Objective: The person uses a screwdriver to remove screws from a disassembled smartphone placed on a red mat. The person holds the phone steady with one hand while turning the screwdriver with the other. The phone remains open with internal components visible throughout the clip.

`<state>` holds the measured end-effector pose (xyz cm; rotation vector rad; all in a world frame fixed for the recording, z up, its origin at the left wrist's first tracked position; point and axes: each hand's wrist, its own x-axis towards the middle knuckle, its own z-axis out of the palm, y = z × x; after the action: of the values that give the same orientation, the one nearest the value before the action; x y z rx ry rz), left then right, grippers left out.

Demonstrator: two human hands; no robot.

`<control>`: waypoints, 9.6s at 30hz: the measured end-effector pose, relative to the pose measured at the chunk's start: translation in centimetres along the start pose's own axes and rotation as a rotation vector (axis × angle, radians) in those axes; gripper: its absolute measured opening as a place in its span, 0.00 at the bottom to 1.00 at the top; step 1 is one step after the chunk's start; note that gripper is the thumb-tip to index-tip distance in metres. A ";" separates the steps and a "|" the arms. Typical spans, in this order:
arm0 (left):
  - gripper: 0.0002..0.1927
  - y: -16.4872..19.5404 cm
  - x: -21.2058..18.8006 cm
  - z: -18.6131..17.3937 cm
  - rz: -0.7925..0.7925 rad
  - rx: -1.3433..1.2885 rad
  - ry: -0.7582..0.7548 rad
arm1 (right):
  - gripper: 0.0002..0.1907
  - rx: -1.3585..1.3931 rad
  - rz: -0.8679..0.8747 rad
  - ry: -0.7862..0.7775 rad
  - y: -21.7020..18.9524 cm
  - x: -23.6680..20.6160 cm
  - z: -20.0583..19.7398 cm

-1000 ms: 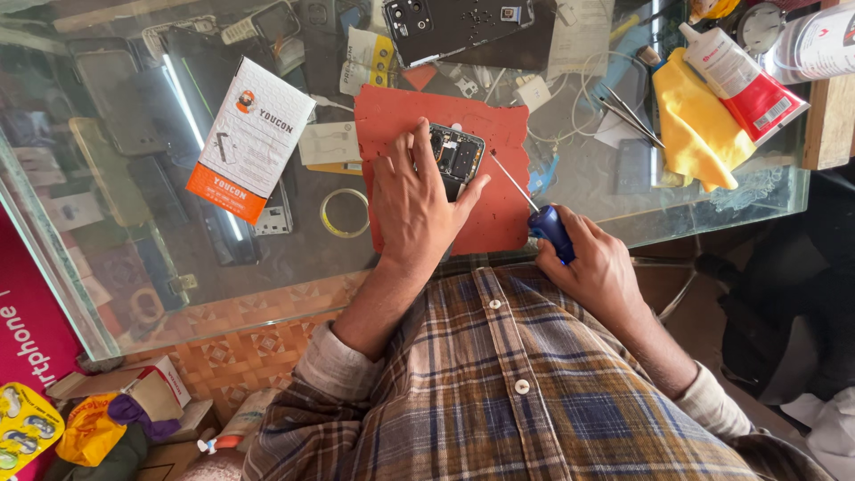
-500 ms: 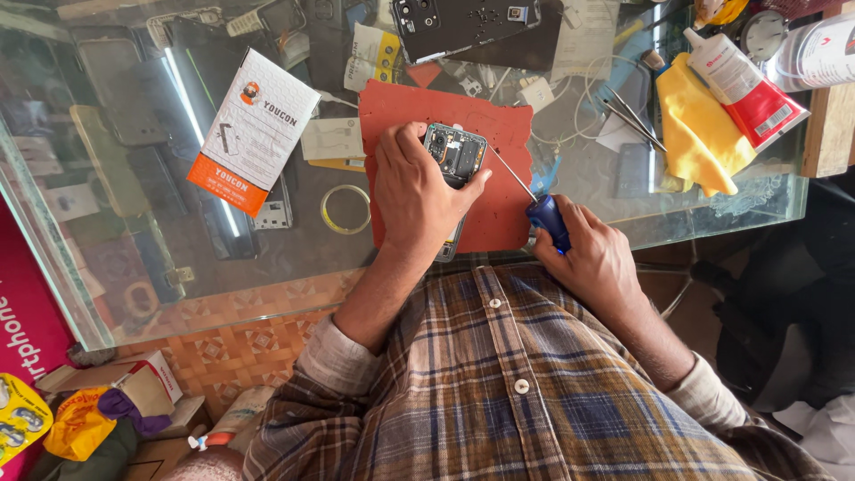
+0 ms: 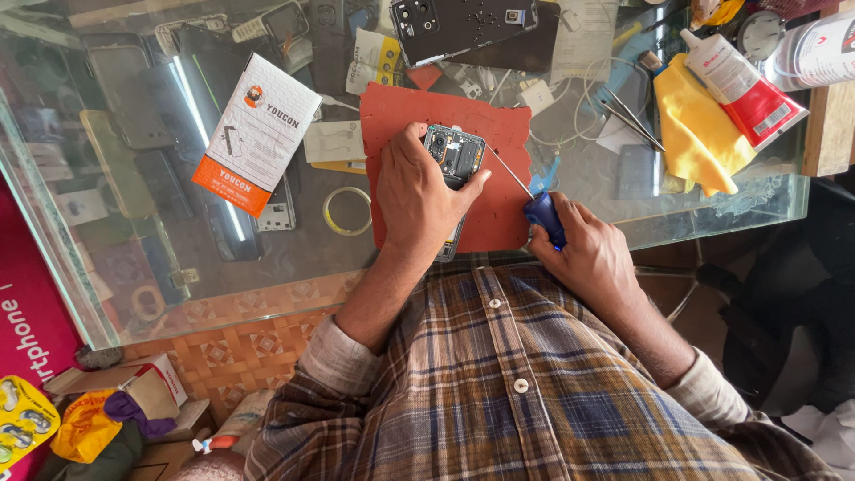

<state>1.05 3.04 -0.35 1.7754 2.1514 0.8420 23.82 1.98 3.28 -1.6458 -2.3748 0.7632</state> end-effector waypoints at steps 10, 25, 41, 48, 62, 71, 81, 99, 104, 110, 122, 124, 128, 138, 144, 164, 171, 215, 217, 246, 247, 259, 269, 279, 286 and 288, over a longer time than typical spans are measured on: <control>0.45 -0.1 -0.2 0.0 0.017 -0.003 0.018 | 0.25 -0.002 -0.033 -0.007 0.3 0.1 0.1; 0.43 0.2 0.1 -1.2 0.214 -0.085 -0.104 | 0.23 0.093 -0.050 -0.021 0.3 0.4 -1.1; 0.49 -0.3 -1.3 -1.1 0.203 -0.251 -0.062 | 0.21 0.094 -0.026 -0.022 -0.2 1.2 -1.2; 0.50 -0.3 -1.5 -1.1 0.225 -0.250 -0.031 | 0.22 0.106 -0.042 -0.011 0.2 1.1 -1.0; 0.49 -0.2 -1.3 -1.3 0.214 -0.256 -0.062 | 0.21 0.125 -0.027 -0.047 -0.1 1.4 -1.4; 0.49 -0.2 -1.3 -1.3 0.222 -0.258 -0.056 | 0.23 0.102 -0.077 -0.035 -0.4 2.3 -1.4; 0.48 -0.3 -1.1 -1.5 0.243 -0.274 -0.058 | 0.21 0.111 -0.031 -0.034 0.0 1.7 -1.6; 0.47 -0.8 -1.0 -1.4 0.263 -0.299 -0.096 | 0.25 -0.052 -0.204 -0.019 1.8 3.4 -2.7; 0.48 -2.0 -0.1 -2.2 0.345 -0.291 -0.170 | 0.25 -0.180 -0.247 -0.084 3.4 4.8 -3.6; 0.48 -3.3 1.6 -3.7 0.417 -0.295 -0.311 | 0.25 -0.244 -0.397 -0.083 5.0 6.6 -4.4; 0.55 0.4 -0.4 -1.4 0.277 -0.118 -0.020 | 0.24 -0.160 -0.333 -0.027 5.0 5.2 -4.1; 0.51 0.4 -0.7 -0.8 0.291 -0.112 0.000 | 0.25 -0.196 -0.317 -0.061 4.7 4.7 -4.1; 0.46 -1.0 -0.6 -0.6 0.359 -0.153 -0.075 | 0.25 -0.183 -0.265 -0.070 4.2 4.2 -4.0; 0.45 -1.7 -0.5 -0.7 0.411 -0.186 -0.073 | 0.26 -0.204 -0.247 -0.077 2.9 4.0 -4.1; 0.44 -2.0 -0.3 -0.9 0.423 -0.206 -0.096 | 0.25 -0.228 -0.250 -0.087 2.9 4.5 -4.5; 0.44 -3.4 1.2 -1.7 0.513 -0.256 -0.216 | 0.27 -0.175 -0.225 -0.147 3.2 4.3 -4.5; 0.44 -3.4 1.1 -1.7 0.504 -0.256 -0.215 | 0.25 -0.146 -0.183 -0.167 3.0 4.0 -4.5; 0.46 -3.6 0.6 -2.0 0.496 -0.252 -0.202 | 0.24 -0.063 -0.170 -0.085 0.8 2.9 -2.9; 0.48 -3.5 0.0 -2.0 0.461 -0.232 -0.182 | 0.24 -0.063 -0.183 -0.083 0.8 2.9 -2.9; 0.79 -4.7 -1.7 -3.1 0.168 -0.055 -0.069 | 0.24 0.047 -0.146 -0.046 2.1 1.1 -2.5; 0.79 -4.8 -1.8 -3.0 0.171 -0.054 -0.080 | 0.23 0.070 -0.144 -0.035 2.1 1.1 -2.4; 0.65 -4.1 -2.1 -2.0 0.191 -0.014 -0.152 | 0.23 0.057 -0.125 -0.033 1.4 0.4 -1.8; 0.25 -2.8 -3.4 -0.1 0.487 0.128 -0.252 | 0.24 -0.002 -0.084 -0.042 2.3 -1.7 -1.6; 0.25 -2.7 -3.3 0.0 0.467 0.116 -0.248 | 0.25 0.011 -0.037 -0.077 2.2 -1.1 -1.6; 0.24 -2.4 -3.2 -0.2 0.441 0.110 -0.262 | 0.25 0.033 -0.072 -0.068 2.5 -1.1 -1.7; 0.23 -2.4 -3.1 -0.2 0.443 0.110 -0.258 | 0.26 0.029 -0.085 -0.063 2.6 -1.0 -1.7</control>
<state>-0.28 -0.25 -2.06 2.3196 1.6990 0.5447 27.04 2.33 3.62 -1.5214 -2.4460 0.8416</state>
